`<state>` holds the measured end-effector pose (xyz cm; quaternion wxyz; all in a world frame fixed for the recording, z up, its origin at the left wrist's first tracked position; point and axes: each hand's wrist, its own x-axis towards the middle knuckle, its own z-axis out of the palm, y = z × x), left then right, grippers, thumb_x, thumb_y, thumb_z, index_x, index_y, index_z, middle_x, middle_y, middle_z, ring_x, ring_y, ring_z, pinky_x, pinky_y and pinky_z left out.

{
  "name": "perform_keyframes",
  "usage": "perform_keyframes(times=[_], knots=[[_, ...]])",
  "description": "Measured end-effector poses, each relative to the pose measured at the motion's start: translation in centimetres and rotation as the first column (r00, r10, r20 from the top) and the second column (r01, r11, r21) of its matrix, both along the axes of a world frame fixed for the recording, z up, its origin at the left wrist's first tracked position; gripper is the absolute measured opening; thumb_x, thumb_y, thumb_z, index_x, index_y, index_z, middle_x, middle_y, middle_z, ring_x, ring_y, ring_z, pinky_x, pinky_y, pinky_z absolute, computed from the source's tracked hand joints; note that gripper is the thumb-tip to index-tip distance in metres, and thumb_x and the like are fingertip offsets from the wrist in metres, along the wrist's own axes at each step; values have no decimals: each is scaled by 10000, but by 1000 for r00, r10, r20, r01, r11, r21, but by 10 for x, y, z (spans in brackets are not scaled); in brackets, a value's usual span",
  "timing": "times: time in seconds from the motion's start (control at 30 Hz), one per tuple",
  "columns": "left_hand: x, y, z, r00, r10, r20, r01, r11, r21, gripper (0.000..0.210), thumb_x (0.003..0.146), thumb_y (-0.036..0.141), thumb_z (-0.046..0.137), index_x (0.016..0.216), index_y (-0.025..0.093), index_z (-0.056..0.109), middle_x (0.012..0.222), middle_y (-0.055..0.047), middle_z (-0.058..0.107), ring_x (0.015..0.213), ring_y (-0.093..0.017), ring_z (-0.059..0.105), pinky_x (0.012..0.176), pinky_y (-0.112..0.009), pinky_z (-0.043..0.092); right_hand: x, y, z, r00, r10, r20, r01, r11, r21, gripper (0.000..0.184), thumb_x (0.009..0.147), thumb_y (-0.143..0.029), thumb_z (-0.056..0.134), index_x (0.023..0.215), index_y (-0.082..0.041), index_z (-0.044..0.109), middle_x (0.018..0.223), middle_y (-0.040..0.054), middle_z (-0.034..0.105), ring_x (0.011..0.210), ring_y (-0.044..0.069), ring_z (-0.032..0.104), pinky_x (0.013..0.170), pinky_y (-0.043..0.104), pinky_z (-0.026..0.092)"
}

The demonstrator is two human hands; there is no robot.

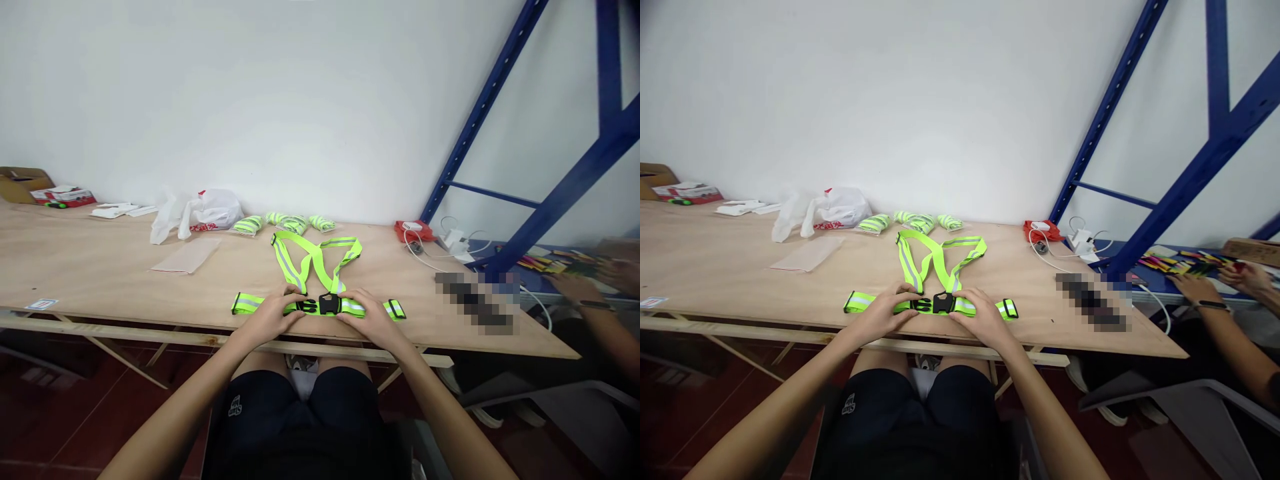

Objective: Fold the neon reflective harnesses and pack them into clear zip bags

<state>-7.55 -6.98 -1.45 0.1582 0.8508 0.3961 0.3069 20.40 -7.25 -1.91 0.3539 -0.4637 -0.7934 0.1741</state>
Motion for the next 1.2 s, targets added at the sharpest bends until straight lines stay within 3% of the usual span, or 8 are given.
perform_keyframes(times=[0.27, 0.73, 1.2], knots=[[4, 6, -6, 982, -67, 175, 52, 995, 88, 227, 927, 293, 651, 1130, 224, 727, 1117, -84, 647, 1070, -225, 637, 965, -353, 506, 0, 1, -7, 998, 20, -63, -20, 1000, 2, 321, 842, -355, 710, 1140, -246, 658, 1179, 69, 679, 1128, 260, 627, 993, 408, 488], [7, 9, -12, 965, -100, 245, 61, 985, 162, 224, 920, 267, 666, 1128, 204, 720, 1093, -91, 657, 1034, -220, 651, 940, -352, 512, 1, -2, -1, 988, 7, -153, -8, 1000, -9, 253, 852, -324, 674, 1088, -235, 667, 1162, 70, 680, 1114, 252, 633, 994, 396, 485], [25, 3, -12, 970, -133, 205, 98, 980, 172, 253, 921, 246, 659, 1172, 216, 666, 1139, -88, 618, 1071, -214, 636, 941, -339, 520, -2, 0, -7, 999, 32, -39, -28, 994, 104, 272, 839, -313, 739, 1100, -251, 695, 1125, 63, 714, 1099, 262, 638, 971, 421, 502]])
